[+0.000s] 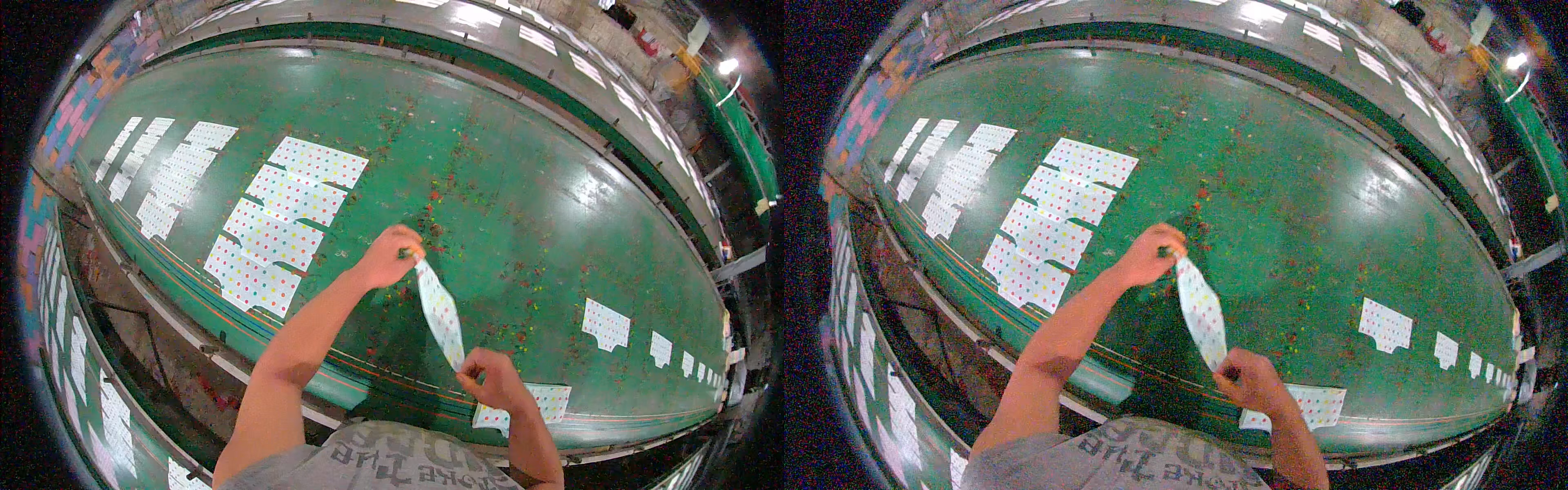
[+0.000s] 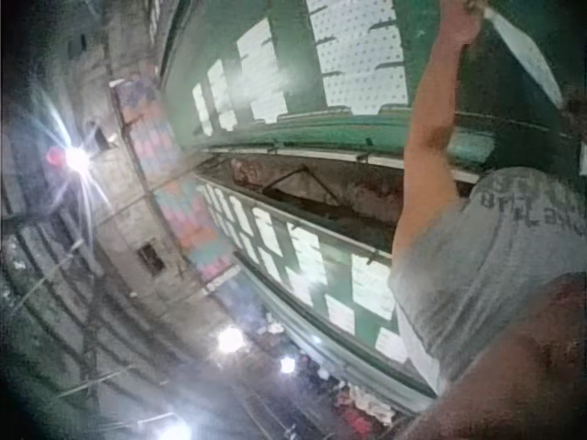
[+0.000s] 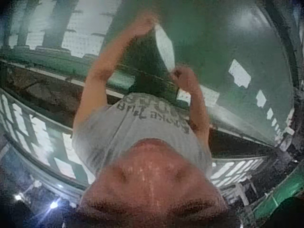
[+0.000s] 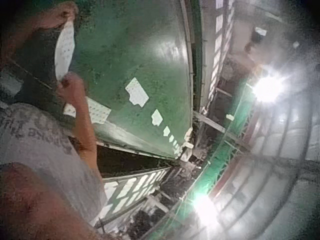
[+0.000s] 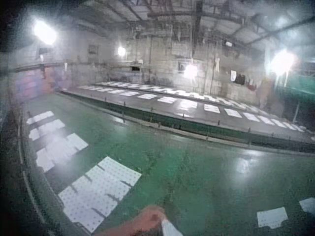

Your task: The person repeatedly picks up small white polka-dotted fabric pieces from a green conveyor belt, folds them by hand, and places them back on the belt. The person handles the items one at a time and occasionally stacks folded pieces.

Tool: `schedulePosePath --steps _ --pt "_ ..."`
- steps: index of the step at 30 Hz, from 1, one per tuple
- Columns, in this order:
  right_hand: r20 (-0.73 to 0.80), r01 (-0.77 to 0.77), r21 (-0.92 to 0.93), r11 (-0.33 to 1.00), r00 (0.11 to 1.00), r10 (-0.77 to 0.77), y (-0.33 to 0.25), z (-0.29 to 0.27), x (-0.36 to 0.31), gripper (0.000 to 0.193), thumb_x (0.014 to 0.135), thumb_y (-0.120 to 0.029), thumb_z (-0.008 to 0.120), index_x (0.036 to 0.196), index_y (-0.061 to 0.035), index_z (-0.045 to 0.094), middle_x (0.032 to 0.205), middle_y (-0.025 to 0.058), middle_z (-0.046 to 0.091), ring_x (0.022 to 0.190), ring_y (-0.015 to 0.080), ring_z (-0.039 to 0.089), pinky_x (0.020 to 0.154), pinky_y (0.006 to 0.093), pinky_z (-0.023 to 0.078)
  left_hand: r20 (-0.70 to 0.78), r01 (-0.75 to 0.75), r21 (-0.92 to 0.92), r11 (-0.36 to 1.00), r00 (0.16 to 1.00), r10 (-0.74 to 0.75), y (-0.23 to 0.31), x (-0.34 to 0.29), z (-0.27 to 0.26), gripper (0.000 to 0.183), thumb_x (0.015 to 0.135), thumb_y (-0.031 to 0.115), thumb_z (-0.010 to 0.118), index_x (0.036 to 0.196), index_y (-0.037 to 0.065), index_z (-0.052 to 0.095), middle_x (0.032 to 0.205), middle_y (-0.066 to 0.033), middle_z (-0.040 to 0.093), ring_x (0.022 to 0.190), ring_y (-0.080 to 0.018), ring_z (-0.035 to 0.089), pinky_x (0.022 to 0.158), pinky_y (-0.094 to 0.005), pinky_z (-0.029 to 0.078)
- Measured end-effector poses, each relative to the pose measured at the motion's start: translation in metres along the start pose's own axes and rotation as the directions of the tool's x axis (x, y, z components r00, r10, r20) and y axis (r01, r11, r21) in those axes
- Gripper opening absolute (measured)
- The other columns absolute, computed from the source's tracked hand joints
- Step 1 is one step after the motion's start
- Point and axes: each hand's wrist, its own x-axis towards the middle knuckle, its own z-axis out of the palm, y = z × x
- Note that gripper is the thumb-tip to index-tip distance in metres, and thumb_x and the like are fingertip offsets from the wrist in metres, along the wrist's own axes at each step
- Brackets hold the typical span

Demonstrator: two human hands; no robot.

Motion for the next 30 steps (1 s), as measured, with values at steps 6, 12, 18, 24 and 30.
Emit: schedulePosePath --steps 6,12,18,24,30 --pt "-0.119 -0.088 0.104 0.991 0.988 0.101 -0.003 0.03 -0.078 0.012 0.091 -0.01 0.083 0.095 -0.0051 0.073 0.088 0.0059 0.074 0.079 0.0155 0.071 0.073 0.0327 0.059 0.206 0.347 -0.555 0.756 0.938 -0.279 0.053 -0.124 -0.081 0.011 0.094 0.005 0.079 0.104 0.007 0.079 0.115 -0.0051 0.078 0.098 -0.0135 0.069 0.089 -0.0322 0.056" --pt "-0.259 -0.062 0.351 0.934 0.952 0.161 -0.02 0.062 -0.116 0.009 0.089 -0.003 0.08 0.092 -0.0037 0.072 0.097 0.0047 0.073 0.088 0.0126 0.068 0.078 0.0298 0.056 0.269 0.469 -0.736 0.487 0.864 -0.426 0.082 -0.21 -0.092 0.006 0.099 0.008 0.076 0.103 0.004 0.078 0.096 -0.0018 0.079 0.087 -0.0088 0.071 0.078 -0.03 0.057" --pt "-0.361 0.067 0.461 0.885 0.925 0.118 -0.024 0.064 -0.135 0.011 0.088 0.002 0.078 0.091 -0.002 0.068 0.094 0.007 0.073 0.083 0.0134 0.069 0.072 0.0307 0.059 0.239 0.511 -0.704 0.493 0.825 -0.513 0.104 -0.245 -0.076 0.013 0.103 0.016 0.077 0.102 0.003 0.077 0.088 0.0011 0.078 0.076 -0.0044 0.066 0.068 -0.0266 0.054" --pt "-0.268 -0.009 0.637 0.77 0.935 0.233 -0.006 0.074 -0.136 0.017 0.089 0.003 0.075 0.104 -0.0017 0.067 0.093 0.0079 0.071 0.077 0.0166 0.071 0.068 0.0345 0.061 0.173 0.5 -0.657 0.565 0.828 -0.533 0.118 -0.259 -0.086 0.015 0.102 0.015 0.078 0.092 0.004 0.074 0.076 0.0089 0.061 0.067 -0.0007 0.043 0.057 -0.0275 0.033" --pt "-0.285 -0.176 0.339 0.924 0.917 0.279 0.071 0.102 -0.104 0.016 0.096 -0.007 0.073 0.11 -0.001 0.072 0.09 0.0069 0.074 0.069 0.017 0.071 0.061 0.0333 0.059 -0.028 0.663 -0.429 0.614 0.669 -0.742 0.095 -0.258 -0.07 0.027 0.101 0.017 0.077 0.12 -0.002 0.076 0.089 -0.0022 0.074 0.075 -0.0089 0.065 0.065 -0.0287 0.055"
